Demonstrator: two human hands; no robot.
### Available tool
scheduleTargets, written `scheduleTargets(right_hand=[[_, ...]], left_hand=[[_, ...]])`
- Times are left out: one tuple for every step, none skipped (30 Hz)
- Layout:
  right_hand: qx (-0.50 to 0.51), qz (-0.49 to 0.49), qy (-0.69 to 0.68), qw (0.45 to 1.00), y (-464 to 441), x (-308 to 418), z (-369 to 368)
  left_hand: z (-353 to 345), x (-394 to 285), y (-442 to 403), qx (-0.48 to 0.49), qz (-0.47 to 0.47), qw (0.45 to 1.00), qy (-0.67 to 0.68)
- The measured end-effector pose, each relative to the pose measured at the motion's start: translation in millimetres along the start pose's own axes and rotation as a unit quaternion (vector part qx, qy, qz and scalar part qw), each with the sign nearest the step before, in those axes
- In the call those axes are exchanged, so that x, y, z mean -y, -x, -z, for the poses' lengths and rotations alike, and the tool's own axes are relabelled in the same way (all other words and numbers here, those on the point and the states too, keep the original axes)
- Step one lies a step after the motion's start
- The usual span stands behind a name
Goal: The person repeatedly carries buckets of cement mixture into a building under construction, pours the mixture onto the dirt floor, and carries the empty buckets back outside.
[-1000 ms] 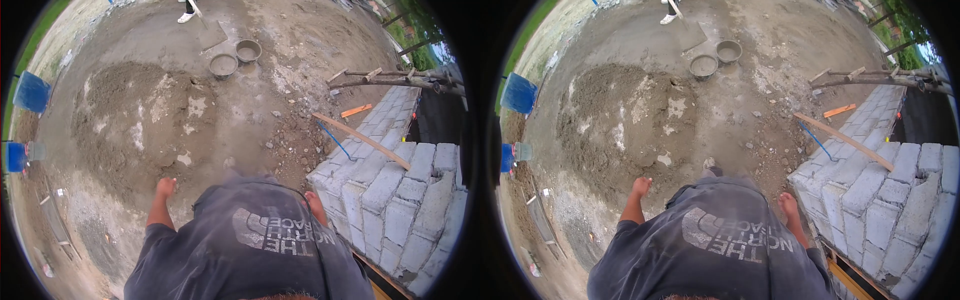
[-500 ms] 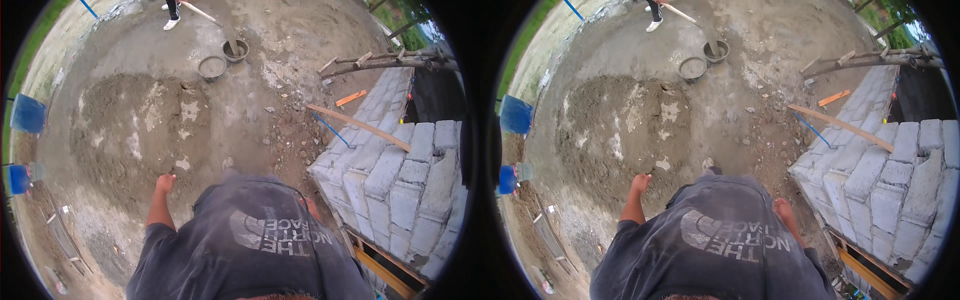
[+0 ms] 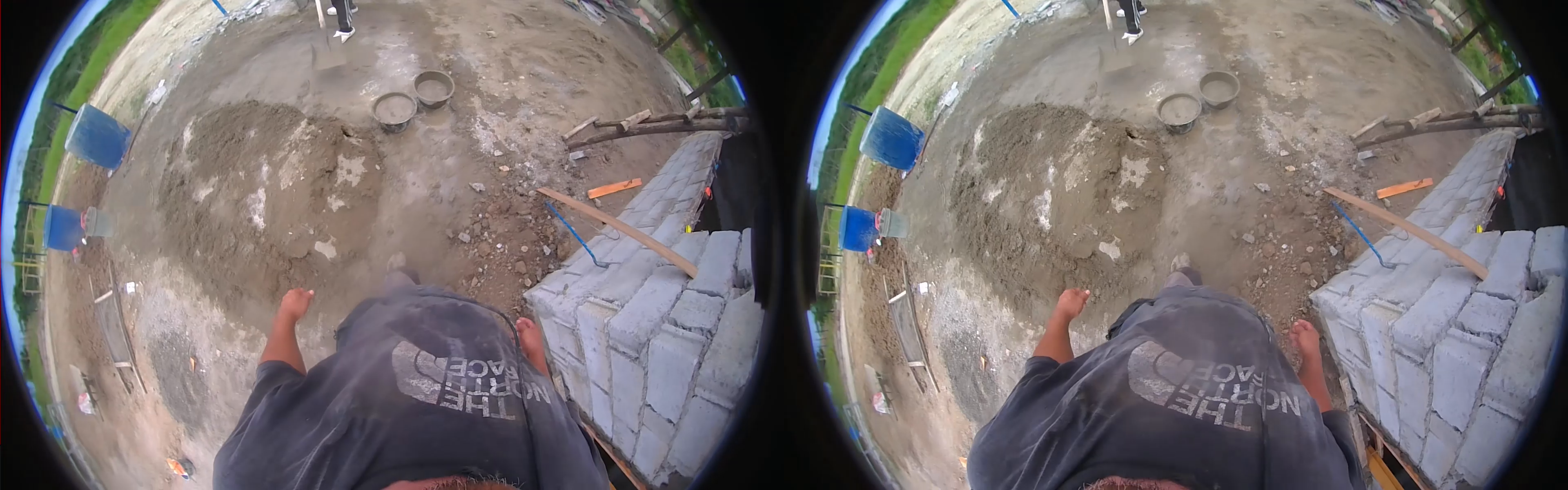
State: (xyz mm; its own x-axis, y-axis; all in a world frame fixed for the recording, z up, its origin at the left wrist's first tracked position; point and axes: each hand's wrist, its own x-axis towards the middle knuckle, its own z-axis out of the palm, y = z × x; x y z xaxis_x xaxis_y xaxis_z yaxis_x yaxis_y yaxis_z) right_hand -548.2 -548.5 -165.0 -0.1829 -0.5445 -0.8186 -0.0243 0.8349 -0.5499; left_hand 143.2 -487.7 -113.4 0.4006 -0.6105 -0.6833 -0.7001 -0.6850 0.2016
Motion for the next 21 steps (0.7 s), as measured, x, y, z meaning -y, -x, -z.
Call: scheduleTargets(right_hand=[[0.012,0.001,0.005,1.000,-7.3,-14.6,9.5],[0.024,0.001,0.008,1.000,-12.2,-30.8,19.4],[0.034,0.000,0.011,0.999,-15.2,-45.1,28.8],[0.044,-0.008,0.007,0.999,-16.3,-56.6,36.9],[0.052,-0.017,0.002,0.998,-18.5,-67.9,44.3],[0.060,-0.026,-0.003,0.998,-16.8,-70.3,45.7],[0.058,-0.036,0.010,0.998,-16.1,-73.0,47.7],[0.056,-0.048,0.023,0.997,-14.7,-75.4,52.3],[0.053,-0.061,0.037,0.996,-7.2,-73.9,53.9],[0.045,-0.069,0.038,0.996,-1.4,-70.9,55.1],[0.036,-0.076,0.039,0.996,2.5,-64.6,56.3],[0.026,-0.078,0.039,0.996,3.1,-62.1,58.9],[0.033,-0.083,-0.007,0.996,1.7,-61.4,60.8],[0.028,-0.070,0.003,0.997,1.0,-58.4,62.3],[0.023,-0.057,0.014,0.998,-0.6,-56.6,62.9],[0.018,-0.045,0.025,0.999,-2.3,-54.0,64.5],[0.015,-0.035,0.020,0.999,-4.1,-51.0,66.4],[0.013,-0.026,0.014,0.999,-4.9,-47.5,66.2],[0.011,-0.017,0.008,1.000,-6.0,-44.0,65.6],[0.004,-0.023,0.002,1.000,-6.8,-40.3,66.2],[-0.004,-0.030,-0.005,1.000,2.5,-27.4,62.5]], left_hand=[[-2.2,-0.2,12.8,-0.005,0.007,1.000,-0.002],[-4.0,-0.4,25.9,-0.009,0.013,1.000,-0.004],[-7.3,-0.1,36.8,-0.012,0.018,1.000,-0.008],[-13.3,7.2,44.8,-0.015,0.012,1.000,-0.001],[-18.5,17.1,52.3,-0.017,0.004,1.000,0.005],[-19.4,17.2,60.5,-0.019,-0.004,1.000,0.010],[-21.5,17.8,67.9,-0.016,0.025,0.999,0.015],[-23.9,20.6,77.5,-0.013,0.054,0.998,0.021],[-25.2,21.9,88.4,-0.007,0.085,0.996,0.025],[-29.9,28.3,93.2,-0.004,0.077,0.997,0.003],[-34.5,34.5,95.3,-0.001,0.067,0.998,-0.018],[-35.6,32.3,98.2,0.000,0.055,0.998,-0.036],[-36.3,29.5,102.8,0.005,0.063,0.998,-0.029],[-36.9,25.9,106.7,0.008,0.068,0.997,-0.020],[-37.0,19.2,109.9,0.012,0.073,0.997,-0.010],[-42.0,19.6,105.6,0.007,0.073,0.997,-0.005],[-47.2,23.2,98.9,0.002,0.074,0.997,-0.001],[-45.1,15.9,100.2,-0.003,0.076,0.997,0.002],[-42.9,8.6,101.4,-0.008,0.061,0.998,0.007],[-40.3,0.3,101.1,-0.012,0.046,0.999,0.012],[-36.3,-9.7,102.9,-0.016,0.031,0.999,0.016]])
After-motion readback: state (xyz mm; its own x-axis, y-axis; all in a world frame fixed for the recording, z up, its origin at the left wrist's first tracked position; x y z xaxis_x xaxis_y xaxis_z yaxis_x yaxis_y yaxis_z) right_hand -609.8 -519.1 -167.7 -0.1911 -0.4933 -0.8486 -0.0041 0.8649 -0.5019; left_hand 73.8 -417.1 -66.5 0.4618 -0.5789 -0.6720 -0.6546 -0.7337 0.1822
